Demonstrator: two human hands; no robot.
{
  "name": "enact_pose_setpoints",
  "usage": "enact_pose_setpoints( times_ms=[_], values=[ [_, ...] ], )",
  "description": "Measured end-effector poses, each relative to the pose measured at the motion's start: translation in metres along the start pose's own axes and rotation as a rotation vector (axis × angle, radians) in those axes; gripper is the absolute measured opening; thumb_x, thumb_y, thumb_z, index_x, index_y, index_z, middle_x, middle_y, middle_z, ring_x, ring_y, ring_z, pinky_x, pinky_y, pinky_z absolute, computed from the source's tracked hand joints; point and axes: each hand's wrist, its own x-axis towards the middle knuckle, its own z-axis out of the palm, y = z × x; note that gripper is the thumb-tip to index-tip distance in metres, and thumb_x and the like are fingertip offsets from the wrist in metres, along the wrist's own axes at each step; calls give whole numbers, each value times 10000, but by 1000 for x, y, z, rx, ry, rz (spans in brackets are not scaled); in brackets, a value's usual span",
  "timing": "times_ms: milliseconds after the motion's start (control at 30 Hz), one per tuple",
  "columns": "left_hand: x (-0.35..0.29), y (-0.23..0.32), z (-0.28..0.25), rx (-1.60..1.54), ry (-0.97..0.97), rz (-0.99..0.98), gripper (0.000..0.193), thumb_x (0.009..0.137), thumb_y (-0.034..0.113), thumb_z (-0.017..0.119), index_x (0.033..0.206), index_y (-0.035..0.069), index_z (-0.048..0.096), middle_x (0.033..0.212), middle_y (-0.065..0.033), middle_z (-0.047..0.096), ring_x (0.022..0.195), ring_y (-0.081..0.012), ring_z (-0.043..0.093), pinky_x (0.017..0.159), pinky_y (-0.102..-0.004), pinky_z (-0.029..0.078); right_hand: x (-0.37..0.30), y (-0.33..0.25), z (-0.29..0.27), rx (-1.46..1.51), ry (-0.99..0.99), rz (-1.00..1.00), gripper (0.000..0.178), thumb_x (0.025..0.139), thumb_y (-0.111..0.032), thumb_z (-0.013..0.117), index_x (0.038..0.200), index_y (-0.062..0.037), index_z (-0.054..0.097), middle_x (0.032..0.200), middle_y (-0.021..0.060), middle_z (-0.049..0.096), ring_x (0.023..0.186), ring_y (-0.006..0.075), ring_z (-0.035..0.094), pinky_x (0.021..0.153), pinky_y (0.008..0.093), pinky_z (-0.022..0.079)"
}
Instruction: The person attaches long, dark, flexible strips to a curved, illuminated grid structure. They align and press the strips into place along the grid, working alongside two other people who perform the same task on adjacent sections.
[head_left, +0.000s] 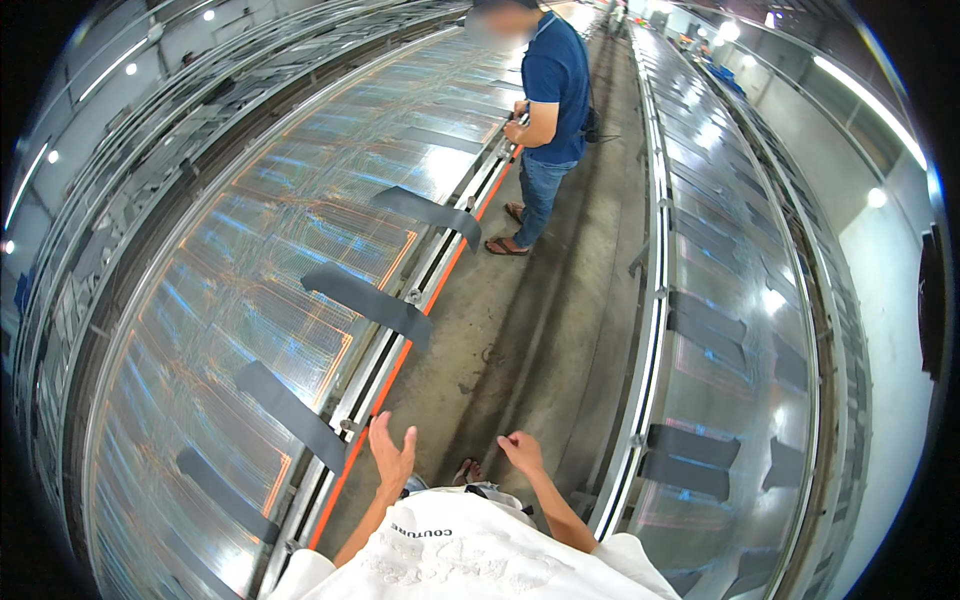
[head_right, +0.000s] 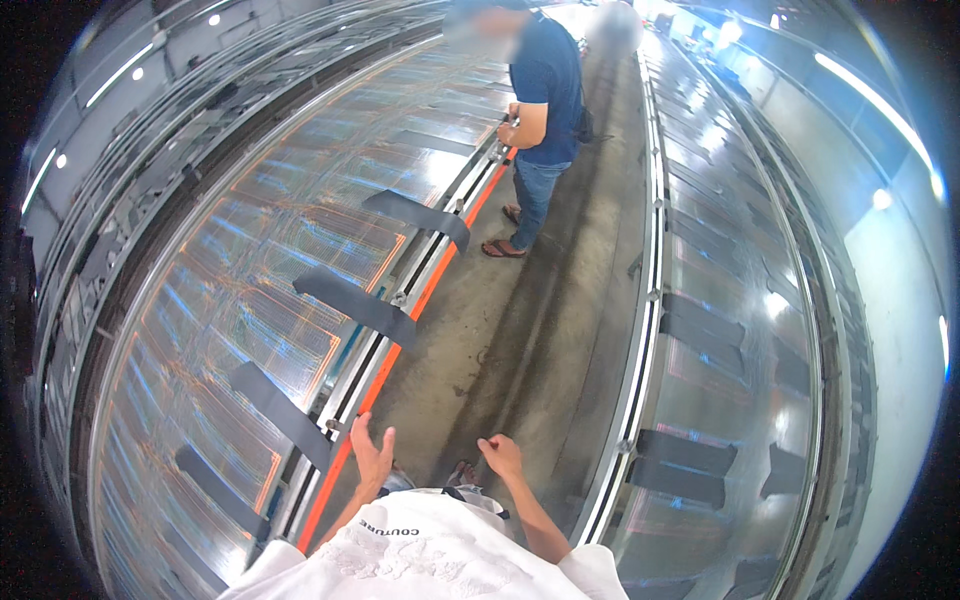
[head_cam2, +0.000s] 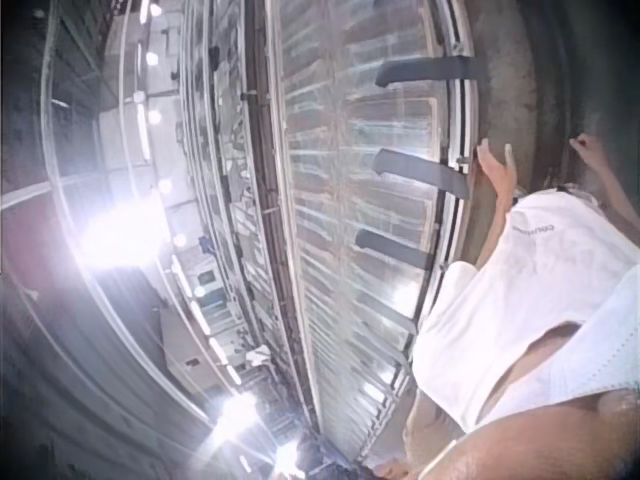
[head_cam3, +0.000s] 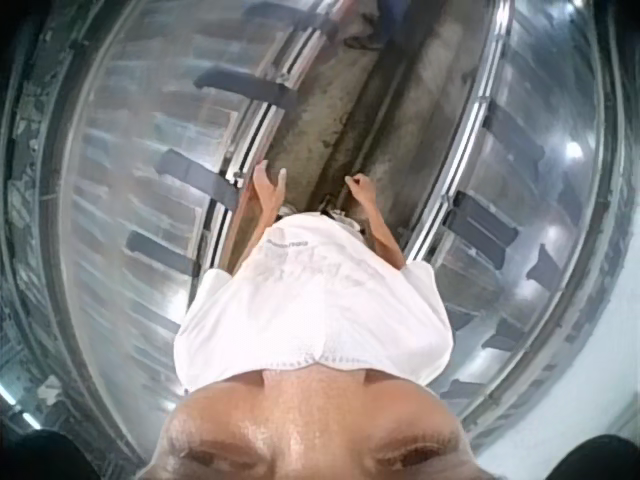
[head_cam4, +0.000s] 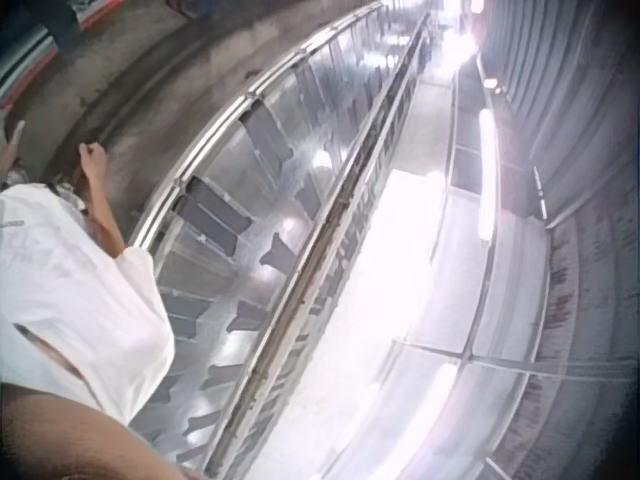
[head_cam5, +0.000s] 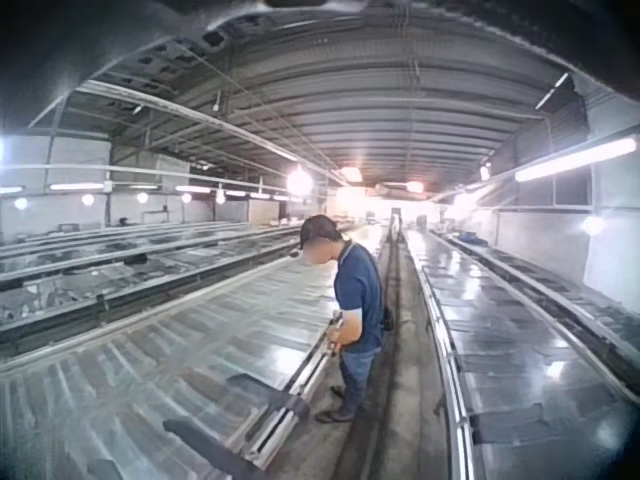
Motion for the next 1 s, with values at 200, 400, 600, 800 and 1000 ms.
enact_pose_setpoints(
  times_ms=[200,400,600,800,1000],
  values=[
    [26,39,45,-60,-120,77,416,895,202,703,1249,15,590,1305,-186,584,1279,-378,489,1095,-469,377,1,109,-21,-80,-97,242,446,858,-437,706,900,7,721,790,171,718,723,252,702,645,397,526],
    [66,48,97,-102,-96,26,351,893,178,691,1198,21,620,1221,-172,623,1189,-355,545,1044,-445,413,-1,129,-17,21,-330,435,478,862,-451,708,976,12,741,865,195,740,813,268,727,696,405,541],
    [130,81,165,-194,-154,33,303,894,166,688,1168,44,645,1153,-152,656,1108,-323,595,976,-413,463,48,144,-17,-88,-269,317,468,862,-449,667,982,-6,762,905,222,746,903,343,742,776,427,556],
    [227,108,226,-403,-237,-162,279,911,166,678,1148,20,657,1017,-127,720,889,-253,686,813,-358,534,150,138,-44,-76,-186,255,466,858,-440,671,976,2,761,905,227,743,898,347,742,772,433,555],
    [331,112,271,-437,-244,-82,253,916,176,677,1108,12,683,945,-130,736,856,-239,711,775,-346,539,267,96,-78,-116,-145,318,462,856,-445,672,954,-3,765,887,227,741,873,345,743,767,431,556]
  ],
)
